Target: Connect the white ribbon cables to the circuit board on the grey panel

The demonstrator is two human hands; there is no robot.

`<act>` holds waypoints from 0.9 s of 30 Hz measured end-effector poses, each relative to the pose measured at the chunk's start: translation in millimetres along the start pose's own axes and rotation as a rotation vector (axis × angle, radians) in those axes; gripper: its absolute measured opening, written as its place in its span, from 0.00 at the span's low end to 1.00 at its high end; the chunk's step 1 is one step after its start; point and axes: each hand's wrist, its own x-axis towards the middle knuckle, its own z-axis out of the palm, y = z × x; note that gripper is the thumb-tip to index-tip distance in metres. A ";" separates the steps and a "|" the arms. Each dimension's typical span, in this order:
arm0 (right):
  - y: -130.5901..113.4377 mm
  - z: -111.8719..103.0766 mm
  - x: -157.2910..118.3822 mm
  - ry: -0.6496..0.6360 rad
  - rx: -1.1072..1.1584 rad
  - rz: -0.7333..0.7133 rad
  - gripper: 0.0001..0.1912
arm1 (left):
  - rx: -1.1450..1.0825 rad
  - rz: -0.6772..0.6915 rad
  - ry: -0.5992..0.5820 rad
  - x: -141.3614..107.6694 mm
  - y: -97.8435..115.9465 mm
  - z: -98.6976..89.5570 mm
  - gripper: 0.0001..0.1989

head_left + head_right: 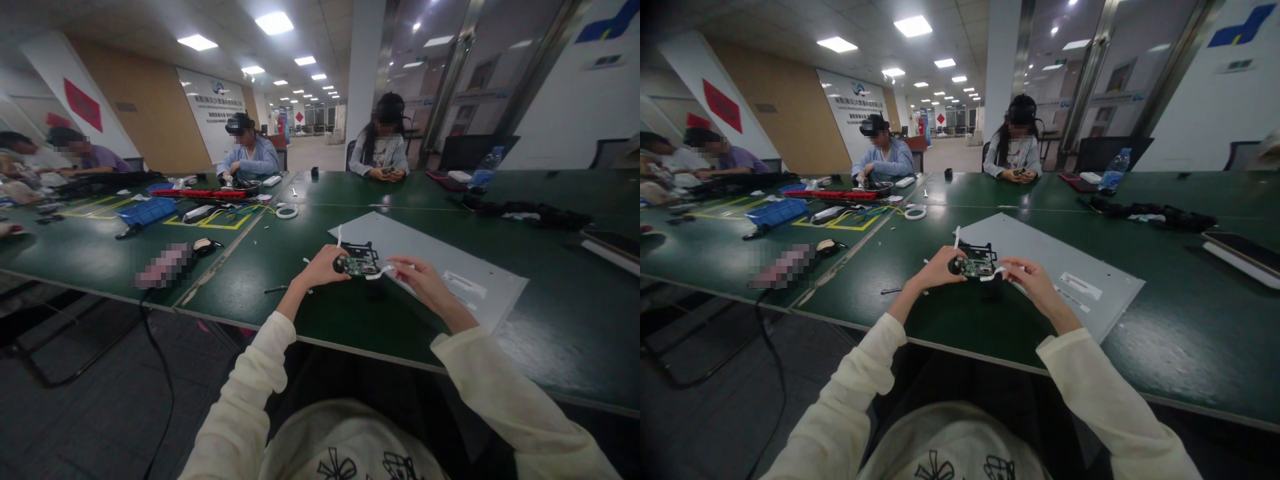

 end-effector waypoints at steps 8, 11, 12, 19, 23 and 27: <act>37.9 -31.3 25.3 0.281 -0.721 -0.095 0.22 | 0.010 -0.007 -0.023 -2.6 -1.3 -1.2 0.21; 49.2 -32.5 28.7 0.135 -0.963 -0.092 0.24 | 0.008 -0.016 -0.033 -2.3 -0.8 -1.7 0.21; 51.5 -31.2 28.9 0.090 -1.007 -0.088 0.24 | 0.005 -0.019 -0.036 -2.2 -0.4 -2.0 0.21; 56.0 -19.6 26.1 0.108 -1.194 0.037 0.31 | 0.010 -0.001 -0.044 -1.4 -1.5 -1.5 0.21; 58.9 -19.7 26.2 0.064 -1.214 0.020 0.31 | 0.006 0.000 -0.042 -0.3 -1.9 -0.9 0.21; 60.2 -22.3 26.7 0.010 -1.196 -0.051 0.30 | 0.005 -0.018 -0.037 -0.3 0.3 -2.1 0.21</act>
